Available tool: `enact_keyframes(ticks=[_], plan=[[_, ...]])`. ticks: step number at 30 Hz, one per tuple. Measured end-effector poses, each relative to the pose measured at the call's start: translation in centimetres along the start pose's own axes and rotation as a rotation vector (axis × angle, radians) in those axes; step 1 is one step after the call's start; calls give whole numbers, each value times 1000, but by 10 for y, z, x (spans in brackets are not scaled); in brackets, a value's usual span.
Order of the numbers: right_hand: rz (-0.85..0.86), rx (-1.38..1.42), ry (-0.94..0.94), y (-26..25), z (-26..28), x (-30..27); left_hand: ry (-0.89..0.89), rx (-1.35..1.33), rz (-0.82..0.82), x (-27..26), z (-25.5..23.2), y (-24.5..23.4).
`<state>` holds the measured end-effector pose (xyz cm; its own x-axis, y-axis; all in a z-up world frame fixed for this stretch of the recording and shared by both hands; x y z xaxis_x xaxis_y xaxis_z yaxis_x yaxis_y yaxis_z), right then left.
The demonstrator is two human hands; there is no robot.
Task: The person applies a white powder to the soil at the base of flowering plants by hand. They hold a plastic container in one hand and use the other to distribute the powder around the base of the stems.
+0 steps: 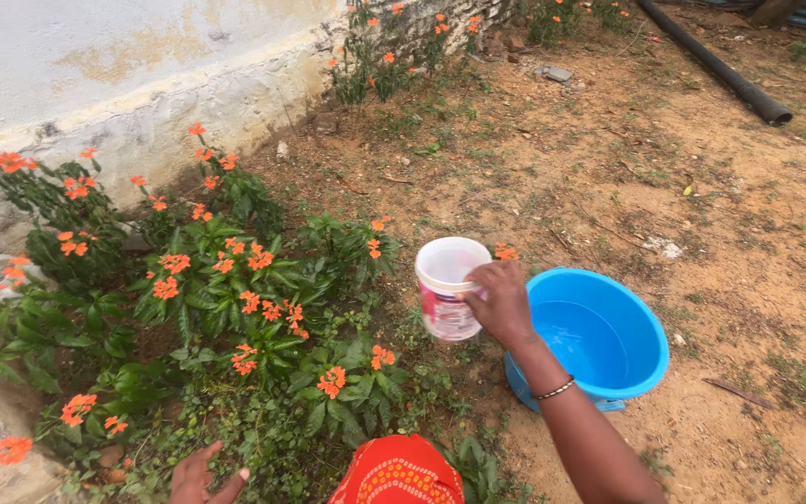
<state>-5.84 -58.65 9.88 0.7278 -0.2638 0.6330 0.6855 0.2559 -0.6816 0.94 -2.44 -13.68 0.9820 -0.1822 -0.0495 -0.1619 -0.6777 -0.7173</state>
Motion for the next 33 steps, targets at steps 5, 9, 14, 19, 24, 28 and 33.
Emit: enact_keyframes(ticks=[5,9,14,19,24,28,33], plan=[[134,455,72,83,133,6,-155,-216,-47,-15,-33,-22],[302,655,31,139,227,-10,-65,-711,-233,-19,-53,-37],[474,736,-40,186,279,-55,-282,-943,-386,-13,-51,-53],[605,589,-203,203,291,-82,-315,-960,-422,-12,-59,-60],[645,531,-165,214,293,-78,-335,-997,-422,-8,-65,-59],[586,586,-115,221,285,-70,-379,-1035,-452,0,-68,-59],[478,581,-75,225,288,-75,-496,-1132,-465,3,-71,-58]])
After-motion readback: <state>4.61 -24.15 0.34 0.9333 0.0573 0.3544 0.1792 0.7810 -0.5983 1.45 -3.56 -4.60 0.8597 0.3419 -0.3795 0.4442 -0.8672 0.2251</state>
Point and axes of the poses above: each hand's wrist, its own x-axis towards the middle knuckle, its own y-axis out of the palm, z = x × y, the point moved 2 cm from there along x, towards the middle knuckle, and after that the axes turned 7 degrees about y, right-handed, at the moved point
